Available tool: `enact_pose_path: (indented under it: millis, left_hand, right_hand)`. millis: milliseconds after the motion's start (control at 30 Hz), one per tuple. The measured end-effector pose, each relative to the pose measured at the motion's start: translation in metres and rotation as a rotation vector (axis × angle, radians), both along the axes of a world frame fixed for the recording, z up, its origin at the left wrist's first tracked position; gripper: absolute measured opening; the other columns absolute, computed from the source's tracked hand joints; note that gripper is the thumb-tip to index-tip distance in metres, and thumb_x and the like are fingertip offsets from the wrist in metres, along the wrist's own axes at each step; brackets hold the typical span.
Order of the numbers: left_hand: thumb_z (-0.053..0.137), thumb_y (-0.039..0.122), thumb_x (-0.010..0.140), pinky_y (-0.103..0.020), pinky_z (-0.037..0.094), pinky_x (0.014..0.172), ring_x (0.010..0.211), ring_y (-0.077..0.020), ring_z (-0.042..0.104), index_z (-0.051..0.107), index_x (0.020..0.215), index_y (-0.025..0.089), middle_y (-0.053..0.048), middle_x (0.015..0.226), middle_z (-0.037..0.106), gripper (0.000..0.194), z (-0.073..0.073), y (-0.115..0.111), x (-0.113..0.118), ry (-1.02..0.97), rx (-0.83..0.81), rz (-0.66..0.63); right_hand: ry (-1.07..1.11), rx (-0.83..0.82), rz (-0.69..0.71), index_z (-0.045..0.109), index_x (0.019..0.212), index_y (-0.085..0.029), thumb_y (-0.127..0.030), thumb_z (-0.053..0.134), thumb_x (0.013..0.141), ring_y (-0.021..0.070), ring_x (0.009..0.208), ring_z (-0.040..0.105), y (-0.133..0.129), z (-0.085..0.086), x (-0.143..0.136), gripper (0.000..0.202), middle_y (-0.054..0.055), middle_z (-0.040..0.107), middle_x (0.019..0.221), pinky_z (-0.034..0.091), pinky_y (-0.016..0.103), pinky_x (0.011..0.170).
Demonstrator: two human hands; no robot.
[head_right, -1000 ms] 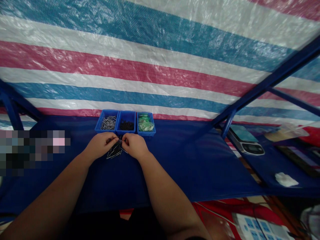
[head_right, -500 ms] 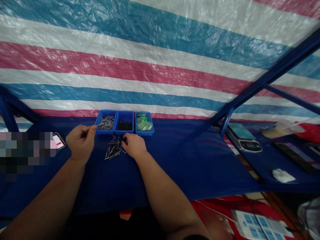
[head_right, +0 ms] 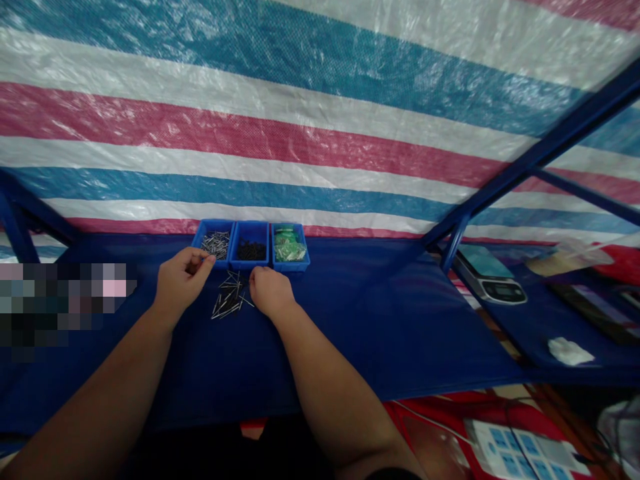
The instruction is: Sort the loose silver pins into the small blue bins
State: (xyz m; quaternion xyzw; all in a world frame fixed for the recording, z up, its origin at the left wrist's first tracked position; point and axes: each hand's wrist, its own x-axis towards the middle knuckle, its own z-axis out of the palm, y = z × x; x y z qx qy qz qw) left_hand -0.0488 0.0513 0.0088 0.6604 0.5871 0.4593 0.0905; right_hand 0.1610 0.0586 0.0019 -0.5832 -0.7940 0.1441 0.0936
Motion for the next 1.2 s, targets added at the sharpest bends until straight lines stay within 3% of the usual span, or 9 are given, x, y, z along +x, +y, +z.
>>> enact_pose_path:
  millis: [100, 300, 400, 533, 667, 733, 833, 1033, 1200]
  left_hand:
    - [0.06, 0.04, 0.091, -0.025, 0.039, 0.058, 0.052, -0.0104, 0.048, 0.065, 0.085, 0.019, 0.005, 0.058, 0.05, 0.022, -0.003, 0.001, 0.001, -0.002, -0.055, -0.085]
    - [0.061, 0.04, 0.087, -0.026, 0.037, 0.056, 0.054, -0.0125, 0.052, 0.067, 0.085, 0.021, 0.004, 0.06, 0.058, 0.02, -0.01, 0.005, -0.001, 0.079, -0.227, -0.097]
    - [0.062, 0.037, 0.083, -0.027, 0.038, 0.057, 0.056, -0.0133, 0.054, 0.068, 0.086, 0.022, 0.003, 0.064, 0.061, 0.016, -0.01, 0.006, -0.003, 0.122, -0.333, -0.102]
    - [0.062, 0.032, 0.08, -0.027, 0.04, 0.059, 0.057, -0.0134, 0.056, 0.068, 0.081, 0.022, 0.003, 0.063, 0.062, 0.012, -0.007, 0.004, -0.004, 0.146, -0.351, -0.151]
    - [0.061, 0.03, 0.078, -0.027, 0.038, 0.057, 0.055, -0.0134, 0.055, 0.07, 0.08, 0.022, 0.003, 0.061, 0.062, 0.012, -0.004, 0.003, -0.005, 0.195, -0.403, -0.267]
    - [0.061, 0.029, 0.077, -0.026, 0.036, 0.055, 0.055, -0.0134, 0.054, 0.071, 0.081, 0.023, 0.003, 0.061, 0.062, 0.012, -0.004, 0.002, -0.005, 0.225, -0.44, -0.337]
    - [0.063, 0.03, 0.075, -0.026, 0.035, 0.054, 0.058, -0.0139, 0.056, 0.072, 0.081, 0.023, 0.003, 0.065, 0.065, 0.013, -0.004, 0.001, -0.003, 0.273, -0.47, -0.411]
    - [0.067, 0.035, 0.074, -0.026, 0.033, 0.054, 0.062, -0.0155, 0.059, 0.072, 0.082, 0.025, 0.002, 0.067, 0.067, 0.013, -0.003, -0.001, 0.003, 0.34, -0.499, -0.414]
    - [0.065, 0.032, 0.076, -0.027, 0.035, 0.056, 0.065, -0.0165, 0.06, 0.07, 0.082, 0.024, 0.001, 0.072, 0.069, 0.012, -0.006, -0.002, 0.008, 0.371, -0.495, -0.4]
  right_hand:
    - [0.064, -0.016, 0.082, 0.061, 0.105, -0.02, -0.024, 0.049, 0.099, 0.0202, 0.088, 0.066, -0.003, 0.007, 0.007, 0.014, 0.009, 0.071, 0.105, 0.044, 0.029, 0.075]
    - [0.424, 0.038, 0.285, 0.055, 0.102, -0.019, -0.023, 0.043, 0.102, 0.0155, 0.081, 0.061, -0.006, 0.019, 0.018, 0.013, 0.004, 0.066, 0.093, 0.044, 0.026, 0.076]
    - [0.579, 0.149, 0.232, 0.056, 0.101, -0.018, -0.027, 0.044, 0.101, 0.0167, 0.086, 0.061, -0.003, 0.019, 0.017, 0.015, 0.006, 0.066, 0.095, 0.047, 0.028, 0.08]
    - [0.642, 0.218, 0.024, 0.059, 0.104, -0.017, -0.03, 0.045, 0.1, 0.0184, 0.087, 0.064, 0.007, 0.012, 0.01, 0.019, 0.008, 0.068, 0.094, 0.049, 0.03, 0.08]
    - [0.587, 0.186, -0.11, 0.057, 0.119, -0.015, -0.029, 0.057, 0.094, 0.0172, 0.077, 0.064, 0.013, 0.004, 0.005, 0.028, 0.004, 0.068, 0.084, 0.049, 0.029, 0.076]
    - [0.508, 0.154, -0.063, 0.059, 0.119, -0.016, -0.027, 0.06, 0.093, 0.0161, 0.074, 0.064, 0.011, 0.003, 0.004, 0.028, 0.002, 0.068, 0.079, 0.048, 0.027, 0.074]
    - [0.357, 0.115, 0.054, 0.067, 0.103, -0.018, -0.026, 0.061, 0.092, 0.0152, 0.074, 0.063, 0.007, 0.004, 0.004, 0.015, 0.002, 0.069, 0.079, 0.045, 0.025, 0.072]
    - [0.099, 0.022, 0.105, 0.072, 0.11, -0.021, -0.028, 0.065, 0.09, 0.0174, 0.08, 0.065, 0.002, 0.001, -0.005, 0.022, 0.005, 0.074, 0.092, 0.044, 0.026, 0.07]
    - [0.018, 0.019, 0.079, 0.071, 0.115, -0.023, -0.031, 0.062, 0.092, 0.0206, 0.089, 0.067, 0.001, 0.002, -0.012, 0.026, 0.008, 0.074, 0.103, 0.047, 0.028, 0.074]
